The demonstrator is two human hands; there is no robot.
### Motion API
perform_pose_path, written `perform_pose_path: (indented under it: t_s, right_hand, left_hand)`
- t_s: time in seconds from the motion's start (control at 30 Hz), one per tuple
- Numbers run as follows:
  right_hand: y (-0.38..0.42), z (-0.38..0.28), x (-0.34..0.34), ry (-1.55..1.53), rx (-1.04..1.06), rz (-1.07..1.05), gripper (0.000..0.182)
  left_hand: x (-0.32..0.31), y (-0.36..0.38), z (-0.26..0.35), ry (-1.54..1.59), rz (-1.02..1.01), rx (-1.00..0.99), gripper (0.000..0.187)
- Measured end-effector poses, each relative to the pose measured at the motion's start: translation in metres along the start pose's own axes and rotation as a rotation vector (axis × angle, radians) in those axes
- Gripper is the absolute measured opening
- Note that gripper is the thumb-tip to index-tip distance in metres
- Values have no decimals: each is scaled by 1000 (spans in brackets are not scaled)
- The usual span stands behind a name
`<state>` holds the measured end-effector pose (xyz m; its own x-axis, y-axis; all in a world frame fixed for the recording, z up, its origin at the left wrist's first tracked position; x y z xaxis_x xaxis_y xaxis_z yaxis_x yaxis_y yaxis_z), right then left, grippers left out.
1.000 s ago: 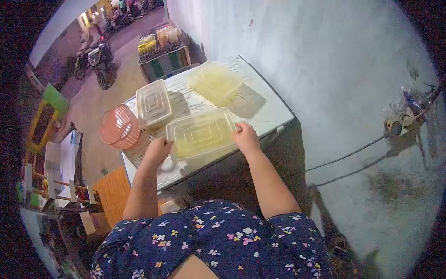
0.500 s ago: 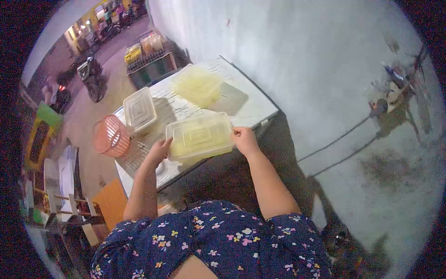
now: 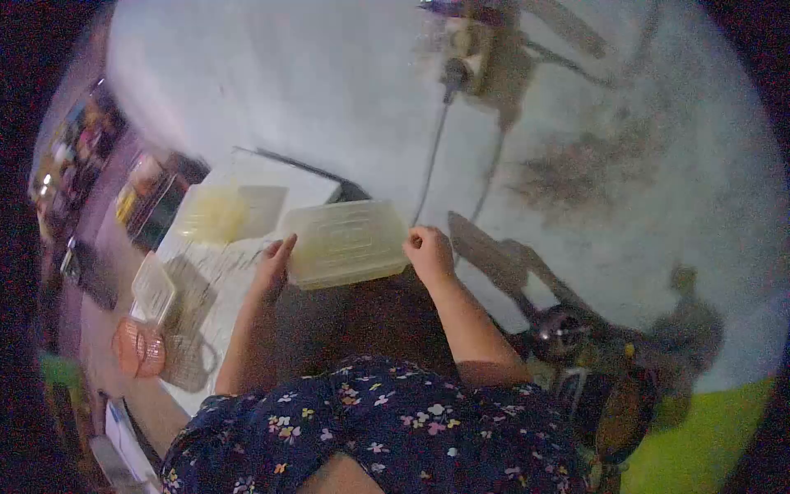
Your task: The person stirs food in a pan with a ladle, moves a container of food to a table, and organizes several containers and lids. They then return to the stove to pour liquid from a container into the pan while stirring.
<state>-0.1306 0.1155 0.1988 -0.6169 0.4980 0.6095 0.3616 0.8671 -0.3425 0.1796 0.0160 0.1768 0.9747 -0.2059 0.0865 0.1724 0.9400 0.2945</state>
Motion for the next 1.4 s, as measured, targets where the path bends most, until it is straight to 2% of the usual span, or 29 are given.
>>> perform_pose_path:
  t_s: [0.1, 0.13, 0.2, 0.37, 0.4, 0.5, 0.63, 0.73, 0.83, 0.87, 0.93, 0.97, 1.0, 1.03, 1.07, 1.17, 1.3, 1.4]
  right_hand:
    - [20, 23, 56, -23, -75, 5, 18]
    - [32, 32, 72, -20, -169, 90, 20]
    - [47, 51, 102, -13, -229, 137, 21]
    - [99, 67, 158, -6, -303, 366, 21]
    - [111, 68, 165, 6, -308, 412, 21]
    - [146, 63, 185, 105, -354, 513, 22]
    - [196, 27, 208, 346, -405, 651, 25]
    - [248, 21, 221, 456, -599, 769, 27]
    - [304, 12, 228, 464, -650, 994, 29]
    - [326, 12, 229, 412, -677, 1061, 28]
    - [368, 7, 230, 307, -722, 1196, 27]
    - [388, 1, 231, 139, -749, 1279, 26]
    - [398, -13, 237, -32, -767, 1354, 25]
    - [405, -22, 237, -202, -771, 1423, 24]
    - [429, -17, 242, -179, -907, 1378, 26]
    - [480, -45, 258, -211, -858, 1564, 26]
    - [557, -82, 284, -175, -399, 1979, 31]
    - [625, -113, 309, -4, -403, 2126, 33]
  left_hand:
    - [-61, 21, 44, 3, -138, -40, 53]
    - [-76, 10, 38, -53, -197, -25, 53]
    - [-112, -5, 35, -118, -233, -74, 53]
    - [-186, 21, 72, -217, -448, -135, 53]
    - [-196, 8, 64, -400, -455, -106, 52]
    - [-234, 34, 82, -357, -596, -189, 53]
    - [-279, 46, 73, -189, -853, -216, 53]
    - [-312, 59, 60, -315, -954, -249, 50]
    - [-341, 91, 45, -379, -1027, -205, 51]
    - [-360, 82, 25, -577, -1066, -206, 48]
    - [-375, 116, 25, -413, -1161, -172, 46]
    - [-379, 138, 28, -329, -1204, -145, 46]
    - [-375, 167, 44, -384, -1107, -27, 43]
    - [-387, 169, 36, -382, -1180, -32, 43]
    - [-404, 173, 22, -382, -1248, -41, 44]
    - [-428, 210, 15, -288, -1343, -21, 42]
    - [-461, 274, 9, -201, -1380, -39, 41]
    - [-495, 312, 2, -110, -1420, -91, 40]
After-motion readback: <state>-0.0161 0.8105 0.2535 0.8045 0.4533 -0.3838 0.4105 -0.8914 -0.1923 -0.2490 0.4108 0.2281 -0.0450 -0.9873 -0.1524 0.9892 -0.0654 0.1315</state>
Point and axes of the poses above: each hand's wrist, its own y-axis away from the middle knuckle, its own x-axis out of the back of the hand, z = x × y, the point moved 6 cm from there along -y, towards the middle knuckle, and after that the axes turned 2 degrees about x, right-handed, at the moved point
